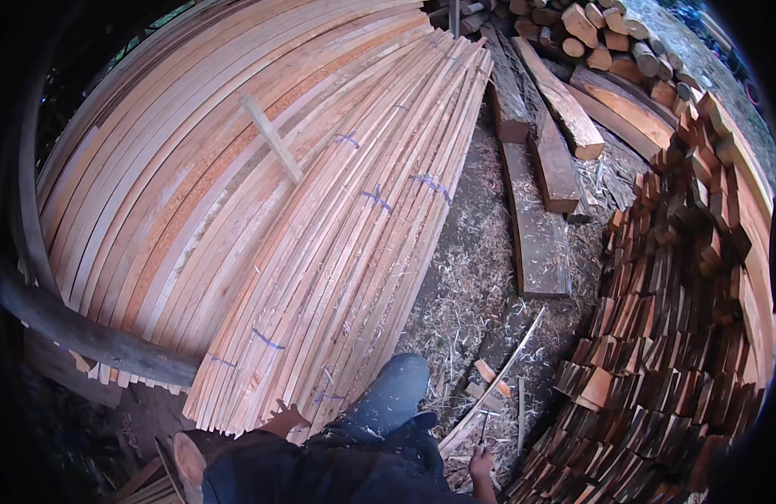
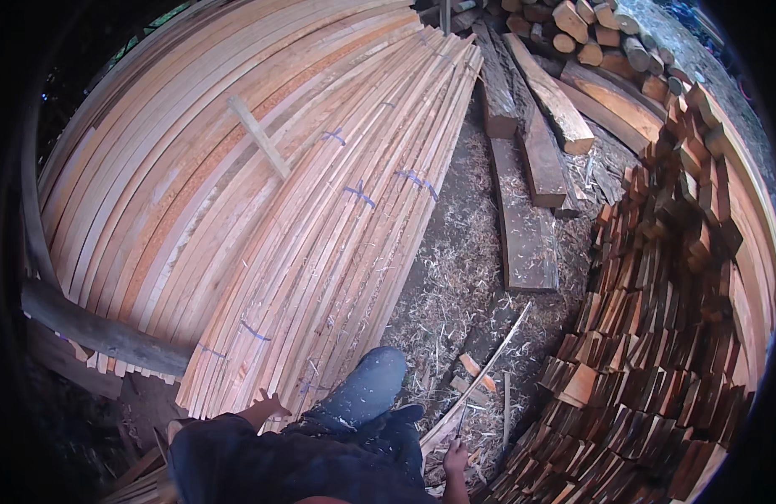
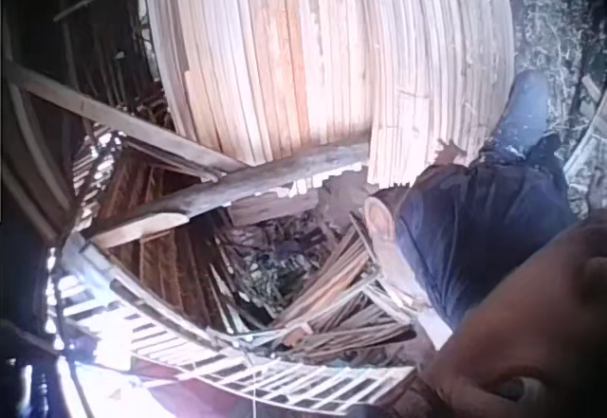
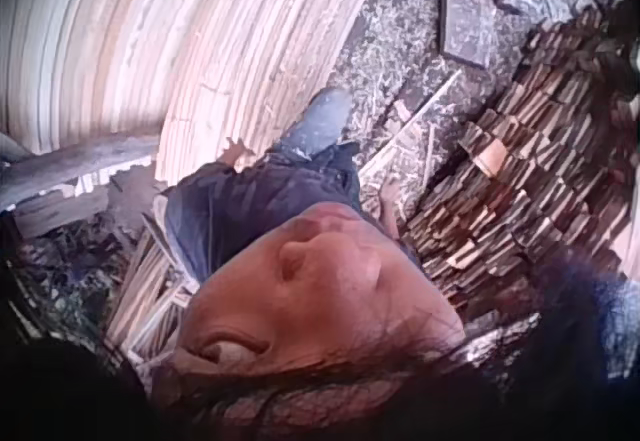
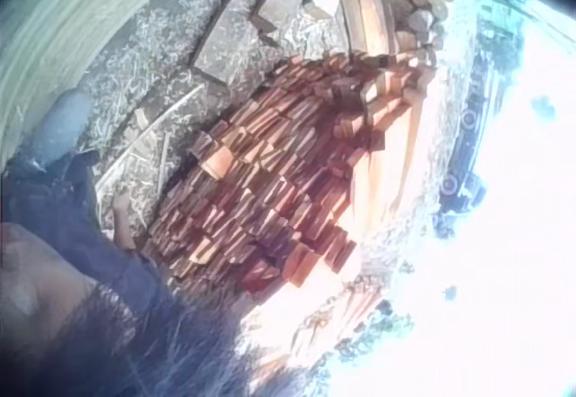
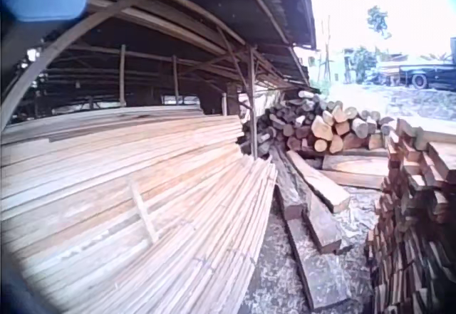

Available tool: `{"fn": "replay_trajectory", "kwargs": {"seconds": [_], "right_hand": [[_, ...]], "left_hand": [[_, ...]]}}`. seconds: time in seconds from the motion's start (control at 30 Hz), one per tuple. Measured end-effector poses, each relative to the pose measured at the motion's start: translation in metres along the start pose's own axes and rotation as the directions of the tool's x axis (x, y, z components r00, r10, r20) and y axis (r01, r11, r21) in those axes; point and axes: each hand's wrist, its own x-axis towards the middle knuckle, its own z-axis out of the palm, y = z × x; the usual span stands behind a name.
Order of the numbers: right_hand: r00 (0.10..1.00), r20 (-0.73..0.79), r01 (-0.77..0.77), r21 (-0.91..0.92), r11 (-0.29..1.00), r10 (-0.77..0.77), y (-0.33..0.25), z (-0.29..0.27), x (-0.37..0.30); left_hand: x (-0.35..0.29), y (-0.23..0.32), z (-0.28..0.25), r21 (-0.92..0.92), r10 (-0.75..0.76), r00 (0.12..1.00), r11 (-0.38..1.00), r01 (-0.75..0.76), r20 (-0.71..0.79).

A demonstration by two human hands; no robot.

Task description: The person sits on the ground and uses a curved knife to shave and shape a long, thin piece of wood. They hold the wood with their left hand and repeatedly scrape the blade along its length to remove thin strips of wood. The person occasionally adjusts the wood's position and inspects the surface before continuing to shave it.

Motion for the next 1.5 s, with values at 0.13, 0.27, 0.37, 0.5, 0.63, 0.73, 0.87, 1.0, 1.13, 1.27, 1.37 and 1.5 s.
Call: {"fn": "replay_trajectory", "kwargs": {"seconds": [0.13, 0.27, 0.37, 0.5, 0.63, 0.73, 0.87, 1.0, 1.13, 1.27, 1.37, 1.5], "right_hand": [[0.921, 0.218, 0.228, 0.374, 0.899, -0.324, -0.152, -0.017, 0.059], [0.777, 0.343, 0.435, 0.313, 0.844, -0.528, -0.213, -0.018, 0.099], [0.634, 0.570, 0.509, 0.202, 0.837, -0.523, -0.217, -0.029, 0.132], [0.626, 0.694, 0.611, -0.151, 0.777, -0.357, -0.157, -0.095, 0.167], [0.725, 0.683, 0.514, -0.457, 0.726, -0.084, -0.190, -0.077, 0.183], [0.664, 0.748, 0.589, -0.507, 0.630, -0.018, -0.227, -0.053, 0.198], [0.596, 0.801, 0.702, -0.488, 0.519, -0.052, -0.280, -0.058, 0.242], [0.511, 0.854, 0.799, -0.432, 0.418, -0.095, -0.325, -0.064, 0.284], [0.394, 0.906, 0.906, -0.355, 0.231, -0.156, -0.370, -0.070, 0.324], [0.175, 0.897, 0.977, -0.109, 0.181, -0.406, -0.463, -0.021, 0.259], [-0.438, 0.813, 0.723, 0.572, 0.388, -0.383, -0.495, 0.031, 0.137], [-0.742, 0.671, 0.592, 0.659, 0.464, -0.007, -0.470, 0.032, 0.011]], "left_hand": [[-0.004, -0.028, 0.031, -0.326, 0.093, 0.993, 0.939, -0.109, -0.067], [0.000, -0.002, 0.054, -0.522, 0.459, 0.874, 0.712, -0.470, -0.161], [-0.044, -0.012, 0.066, -0.591, 0.400, 0.914, 0.755, -0.285, 0.071], [-0.050, -0.026, 0.124, -0.862, 0.150, 0.969, 0.498, 0.097, 0.196], [-0.002, 0.003, 0.182, -0.865, -0.008, 0.997, 0.496, 0.076, 0.083], [-0.035, 0.045, 0.200, -0.754, 0.157, 0.980, 0.656, -0.011, 0.122], [-0.058, 0.082, 0.111, -0.841, 0.319, 0.943, 0.532, -0.099, 0.091], [-0.064, 0.084, 0.040, -0.906, 0.028, 0.960, 0.326, -0.271, -0.277], [-0.152, 0.081, -0.041, -0.876, -0.227, 0.846, 0.157, -0.457, -0.482], [-0.231, 0.119, -0.075, -0.831, -0.018, 0.832, 0.046, -0.554, -0.555], [-0.233, 0.172, -0.071, -0.654, -0.051, 0.680, -0.226, -0.722, -0.732], [-0.258, 0.191, -0.029, -0.472, -0.539, 0.599, -0.370, -0.800, -0.592]]}}
